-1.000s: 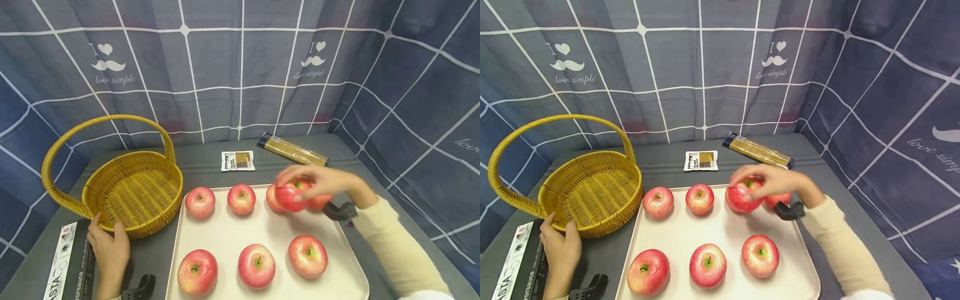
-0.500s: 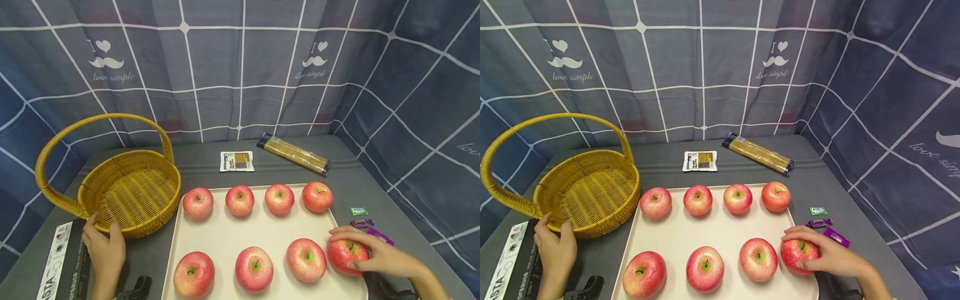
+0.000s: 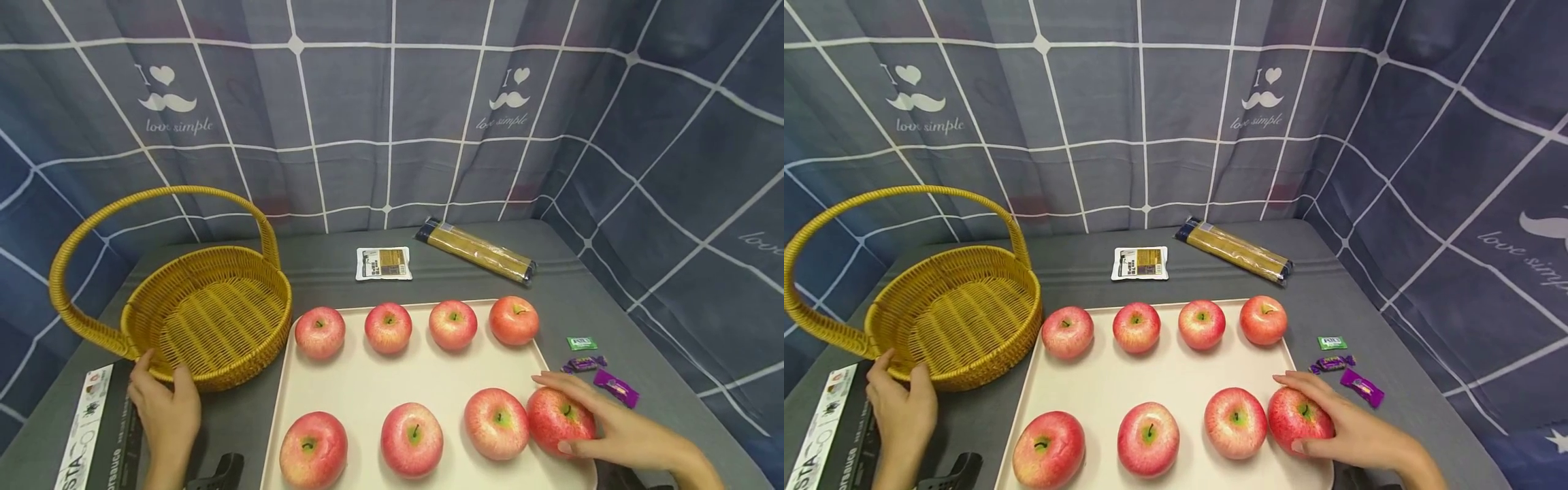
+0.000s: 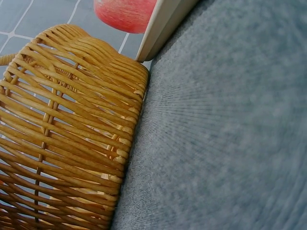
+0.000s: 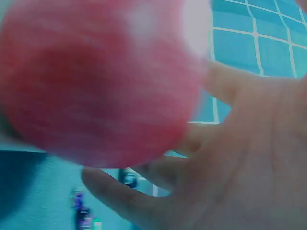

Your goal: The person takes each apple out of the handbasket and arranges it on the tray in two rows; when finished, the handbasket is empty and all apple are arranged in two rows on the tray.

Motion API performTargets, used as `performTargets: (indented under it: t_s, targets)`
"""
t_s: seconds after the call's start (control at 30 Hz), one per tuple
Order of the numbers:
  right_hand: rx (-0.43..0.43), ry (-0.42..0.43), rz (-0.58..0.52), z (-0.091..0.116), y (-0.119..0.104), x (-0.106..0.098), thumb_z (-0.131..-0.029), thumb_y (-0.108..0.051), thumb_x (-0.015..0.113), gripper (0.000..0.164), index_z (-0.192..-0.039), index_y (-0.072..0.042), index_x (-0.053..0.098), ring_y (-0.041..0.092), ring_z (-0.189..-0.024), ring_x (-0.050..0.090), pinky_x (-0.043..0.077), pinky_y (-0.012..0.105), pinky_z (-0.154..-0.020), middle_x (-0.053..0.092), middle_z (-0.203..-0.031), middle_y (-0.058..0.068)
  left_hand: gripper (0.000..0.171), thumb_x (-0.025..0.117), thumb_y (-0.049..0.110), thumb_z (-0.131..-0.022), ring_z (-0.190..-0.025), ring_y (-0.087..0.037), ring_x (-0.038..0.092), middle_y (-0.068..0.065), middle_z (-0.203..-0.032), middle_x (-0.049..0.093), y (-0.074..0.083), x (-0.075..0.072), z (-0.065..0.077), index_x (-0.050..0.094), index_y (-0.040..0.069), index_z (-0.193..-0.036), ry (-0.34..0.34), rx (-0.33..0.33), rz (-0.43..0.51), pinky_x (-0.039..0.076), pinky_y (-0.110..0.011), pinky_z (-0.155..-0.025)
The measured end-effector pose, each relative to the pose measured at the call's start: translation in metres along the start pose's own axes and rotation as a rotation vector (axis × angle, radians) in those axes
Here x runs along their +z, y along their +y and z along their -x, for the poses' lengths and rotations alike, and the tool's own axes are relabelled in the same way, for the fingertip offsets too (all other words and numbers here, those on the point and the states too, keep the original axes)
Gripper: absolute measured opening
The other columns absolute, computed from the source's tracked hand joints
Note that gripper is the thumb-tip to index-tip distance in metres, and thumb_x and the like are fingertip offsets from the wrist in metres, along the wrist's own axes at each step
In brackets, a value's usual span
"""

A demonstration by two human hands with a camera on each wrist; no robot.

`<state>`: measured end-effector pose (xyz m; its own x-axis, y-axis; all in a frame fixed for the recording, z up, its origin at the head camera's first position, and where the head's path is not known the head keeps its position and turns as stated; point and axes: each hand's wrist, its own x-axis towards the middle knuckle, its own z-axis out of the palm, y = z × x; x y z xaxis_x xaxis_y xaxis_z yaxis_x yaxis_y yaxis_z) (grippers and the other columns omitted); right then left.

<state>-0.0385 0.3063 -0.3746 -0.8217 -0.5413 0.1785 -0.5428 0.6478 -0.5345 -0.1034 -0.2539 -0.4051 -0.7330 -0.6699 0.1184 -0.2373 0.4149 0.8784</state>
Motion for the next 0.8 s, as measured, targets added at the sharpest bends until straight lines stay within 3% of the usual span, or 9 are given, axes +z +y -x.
performTargets:
  t_s: [0.13,0.2,0.4,0.5,0.67,0.8]
  targets:
    - [0.047,0.041,0.043,-0.010,-0.016,-0.005,-0.070,-0.026,0.076,0.076,-0.136,-0.013,0.039,-0.012,-0.123,0.028,0.029,0.004,-0.091,0.040,-0.135,-0.005,0.056,0.034,0.022,-0.088,-0.126,-0.049,0.023,-0.024,-0.140,0.019,0.000,0.001,0.000,0.018,0.017,-0.142,0.002,-0.005,0.001,0.019,-0.060,-0.099]
    - [0.041,0.048,0.078,-0.016,-0.025,-0.003,-0.069,-0.031,0.077,0.079,-0.136,-0.015,0.038,-0.012,-0.124,0.028,0.033,0.006,-0.090,0.039,-0.136,-0.004,0.056,0.034,0.022,-0.088,-0.126,-0.049,0.023,-0.024,-0.140,0.019,0.000,0.001,0.000,0.017,0.017,-0.142,0.004,-0.008,-0.002,0.019,-0.059,-0.100]
    - [-0.016,0.088,0.216,-0.029,-0.047,0.022,-0.062,-0.049,0.076,0.086,-0.136,-0.023,0.040,-0.003,-0.124,0.032,0.027,0.005,-0.091,0.040,-0.137,-0.006,0.056,0.033,0.022,-0.088,-0.127,-0.049,0.023,-0.024,-0.140,0.019,0.000,0.000,0.001,0.017,0.017,-0.142,0.010,-0.016,-0.010,0.019,-0.059,-0.100]
    - [-0.042,0.094,0.261,-0.035,-0.051,0.032,-0.065,-0.050,0.074,0.077,-0.132,-0.030,0.044,0.000,-0.117,0.041,0.025,0.005,-0.093,0.044,-0.132,-0.012,0.056,0.033,0.022,-0.088,-0.127,-0.048,0.023,-0.024,-0.140,0.019,0.001,0.001,0.001,0.017,0.017,-0.142,0.007,-0.018,-0.009,0.019,-0.059,-0.100]
    - [-0.087,0.055,0.223,-0.043,-0.056,0.039,-0.071,-0.044,0.072,0.062,-0.127,-0.033,0.047,-0.002,-0.109,0.044,0.030,0.004,-0.092,0.045,-0.124,-0.017,0.056,0.033,0.022,-0.089,-0.127,-0.049,0.023,-0.025,-0.140,0.019,0.001,0.000,0.001,0.017,0.016,-0.142,0.002,-0.012,-0.012,0.019,-0.060,-0.100]
    - [-0.025,0.018,0.209,-0.045,-0.063,0.043,-0.072,-0.043,0.072,0.062,-0.127,-0.038,0.045,-0.002,-0.106,0.046,0.043,0.013,-0.084,0.043,-0.123,-0.019,0.056,0.034,0.023,-0.089,-0.127,-0.050,0.022,-0.025,-0.140,0.019,0.001,-0.002,0.002,0.017,0.016,-0.142,0.002,-0.019,-0.015,0.019,-0.060,-0.100]
